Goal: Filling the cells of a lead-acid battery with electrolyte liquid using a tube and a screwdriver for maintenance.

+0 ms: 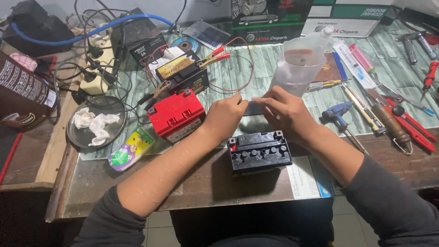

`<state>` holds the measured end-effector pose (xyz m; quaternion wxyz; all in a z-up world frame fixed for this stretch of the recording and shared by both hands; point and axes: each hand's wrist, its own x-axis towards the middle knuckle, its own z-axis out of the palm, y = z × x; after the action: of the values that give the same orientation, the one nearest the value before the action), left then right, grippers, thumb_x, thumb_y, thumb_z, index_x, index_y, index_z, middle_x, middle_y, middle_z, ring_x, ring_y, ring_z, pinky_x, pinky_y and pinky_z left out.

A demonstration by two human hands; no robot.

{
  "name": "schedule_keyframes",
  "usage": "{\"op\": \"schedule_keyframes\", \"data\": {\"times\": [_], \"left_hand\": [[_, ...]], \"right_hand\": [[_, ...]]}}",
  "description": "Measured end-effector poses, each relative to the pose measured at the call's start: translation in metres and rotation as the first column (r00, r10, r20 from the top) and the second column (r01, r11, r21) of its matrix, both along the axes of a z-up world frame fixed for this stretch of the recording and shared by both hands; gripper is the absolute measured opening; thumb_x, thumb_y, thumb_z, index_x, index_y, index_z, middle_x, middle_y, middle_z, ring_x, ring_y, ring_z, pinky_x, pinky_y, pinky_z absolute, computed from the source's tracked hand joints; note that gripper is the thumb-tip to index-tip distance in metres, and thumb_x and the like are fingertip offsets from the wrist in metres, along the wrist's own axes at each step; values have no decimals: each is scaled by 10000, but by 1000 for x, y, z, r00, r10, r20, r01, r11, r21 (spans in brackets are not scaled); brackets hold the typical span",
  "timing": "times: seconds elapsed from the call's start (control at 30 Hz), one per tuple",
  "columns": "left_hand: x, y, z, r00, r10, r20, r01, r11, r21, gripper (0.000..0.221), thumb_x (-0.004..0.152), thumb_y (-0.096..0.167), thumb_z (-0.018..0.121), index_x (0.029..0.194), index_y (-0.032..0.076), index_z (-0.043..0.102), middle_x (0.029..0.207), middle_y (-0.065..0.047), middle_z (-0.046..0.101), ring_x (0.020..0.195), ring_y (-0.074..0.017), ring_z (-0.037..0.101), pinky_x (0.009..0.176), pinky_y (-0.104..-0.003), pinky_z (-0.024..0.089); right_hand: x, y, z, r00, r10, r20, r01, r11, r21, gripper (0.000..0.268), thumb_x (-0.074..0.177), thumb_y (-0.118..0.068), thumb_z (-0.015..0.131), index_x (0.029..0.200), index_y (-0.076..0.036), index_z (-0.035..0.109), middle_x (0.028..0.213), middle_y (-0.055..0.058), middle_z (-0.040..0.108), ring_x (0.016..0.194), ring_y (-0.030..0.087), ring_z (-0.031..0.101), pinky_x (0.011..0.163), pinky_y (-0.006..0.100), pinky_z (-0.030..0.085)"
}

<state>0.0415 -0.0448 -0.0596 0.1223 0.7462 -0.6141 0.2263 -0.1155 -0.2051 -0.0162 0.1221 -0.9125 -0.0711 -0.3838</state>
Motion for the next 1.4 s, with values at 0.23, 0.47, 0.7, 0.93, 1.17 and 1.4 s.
{"op": "schedule_keyframes", "data": {"times": [0.23, 0.47, 0.7, 0.93, 1.17, 1.4], "left_hand": [[-12, 14, -2, 999, -45, 1, 45, 990, -135, 242, 858, -37, 642, 1042, 115, 679, 802, -10, 600, 737, -230, 700, 587, -322, 584], [-5, 1, -14, 900, -146, -410, 36, 964, -265, 342, 867, 25, 692, 1195, 105, 635, 892, -51, 706, 877, -293, 696, 746, -394, 593], [-8, 4, -6, 890, -107, -444, 11, 977, -214, 392, 866, 20, 675, 1240, 108, 595, 932, -87, 718, 894, -309, 695, 772, -398, 593], [-19, 24, 65, 855, -266, -444, 135, 943, -305, 207, 899, 26, 654, 1100, 66, 626, 934, -101, 636, 805, -312, 701, 668, -393, 584], [-43, 84, 179, 633, -392, -668, 604, 789, 109, 108, 799, 15, 754, 881, 86, 744, 1170, -195, 656, 1034, -422, 682, 796, -519, 578], [-47, 87, 166, 727, -374, -575, 536, 833, 136, 130, 860, 143, 780, 978, 91, 761, 1182, -192, 662, 936, -396, 719, 773, -474, 594]], "right_hand": [[4, -3, -19, 986, 47, -163, -46, 999, 12, 233, 897, -25, 719, 1120, -88, 745, 938, 99, 709, 734, 332, 710, 607, 424, 564], [19, -7, -40, 965, -108, -238, 98, 994, -53, 159, 927, -141, 727, 1070, -156, 661, 896, 49, 687, 746, 303, 714, 652, 420, 575], [29, -1, -40, 922, -125, -367, 113, 992, -54, 169, 924, -209, 727, 1049, -178, 617, 986, 12, 642, 803, 297, 710, 709, 430, 586], [15, -4, -25, 954, -50, -296, 55, 998, 7, 164, 957, -112, 654, 1110, -149, 610, 903, 93, 630, 739, 395, 689, 630, 502, 559], [-16, -3, 24, 973, 211, -97, -171, 933, 317, 127, 960, -20, 691, 1065, -82, 725, 843, 44, 650, 614, 236, 622, 549, 316, 502], [-29, 37, 90, 727, 650, -222, -485, 715, 503, 83, 818, -93, 751, 843, -127, 822, 932, 109, 645, 729, 243, 590, 674, 368, 490]]}}
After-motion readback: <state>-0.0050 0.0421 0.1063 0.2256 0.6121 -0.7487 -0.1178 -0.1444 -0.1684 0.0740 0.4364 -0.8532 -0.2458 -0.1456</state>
